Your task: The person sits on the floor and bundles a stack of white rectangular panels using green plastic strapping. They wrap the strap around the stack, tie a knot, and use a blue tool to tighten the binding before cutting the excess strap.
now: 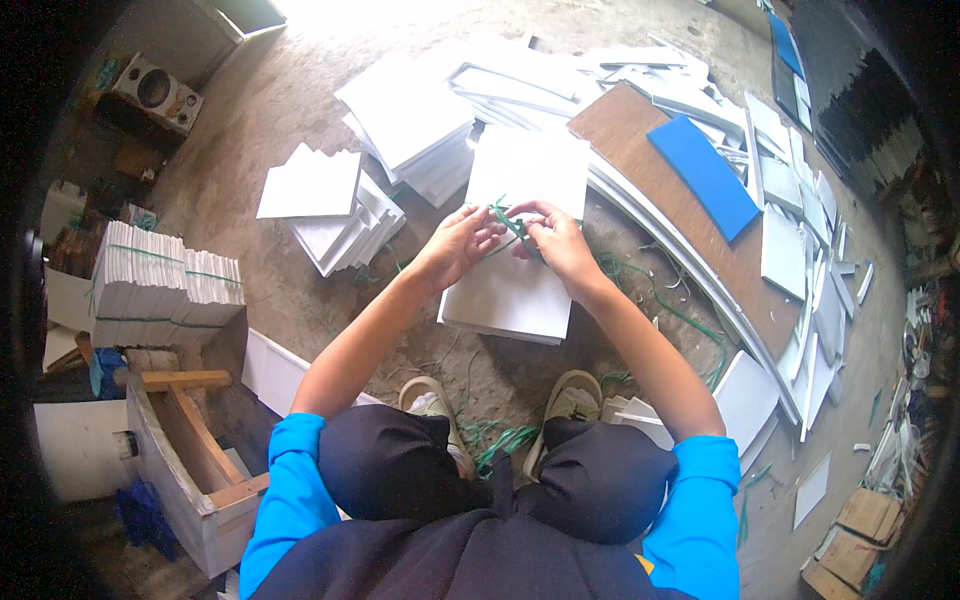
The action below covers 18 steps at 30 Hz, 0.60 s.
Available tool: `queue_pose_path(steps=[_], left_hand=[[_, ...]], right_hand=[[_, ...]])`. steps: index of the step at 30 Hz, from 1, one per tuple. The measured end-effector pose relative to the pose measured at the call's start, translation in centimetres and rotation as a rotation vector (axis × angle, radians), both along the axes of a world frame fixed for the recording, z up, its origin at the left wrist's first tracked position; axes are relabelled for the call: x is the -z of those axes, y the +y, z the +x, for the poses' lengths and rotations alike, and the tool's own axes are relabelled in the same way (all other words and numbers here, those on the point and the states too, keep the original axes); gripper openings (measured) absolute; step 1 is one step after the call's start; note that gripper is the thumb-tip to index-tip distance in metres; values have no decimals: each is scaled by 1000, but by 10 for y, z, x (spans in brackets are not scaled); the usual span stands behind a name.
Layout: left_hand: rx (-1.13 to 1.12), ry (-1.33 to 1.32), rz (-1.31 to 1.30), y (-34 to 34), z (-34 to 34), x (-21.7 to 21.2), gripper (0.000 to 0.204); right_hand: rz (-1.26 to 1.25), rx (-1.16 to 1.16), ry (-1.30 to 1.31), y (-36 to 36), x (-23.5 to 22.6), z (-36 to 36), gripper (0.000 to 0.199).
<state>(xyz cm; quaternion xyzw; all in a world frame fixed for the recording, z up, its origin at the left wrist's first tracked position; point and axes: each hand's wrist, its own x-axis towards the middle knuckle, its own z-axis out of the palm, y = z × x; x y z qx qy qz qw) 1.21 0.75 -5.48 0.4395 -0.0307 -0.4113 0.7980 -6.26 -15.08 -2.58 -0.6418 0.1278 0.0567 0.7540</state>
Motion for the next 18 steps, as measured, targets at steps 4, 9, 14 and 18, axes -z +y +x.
queue_pose_path(steps=[4,9,14,18], left_hand=[[-8,-42,56,-5,-2,-3,23],[-111,-70,196,-12,-6,-9,19],[-86,31,165,-11,0,-10,19],[-31,-21,285,-2,9,-6,22]], right_hand=[[-52,-41,79,-7,7,5,21],[-192,-36,88,-4,7,7,18],[-291,-41,8,-1,8,5,17],[-407,20,-88,1,2,5,22]])
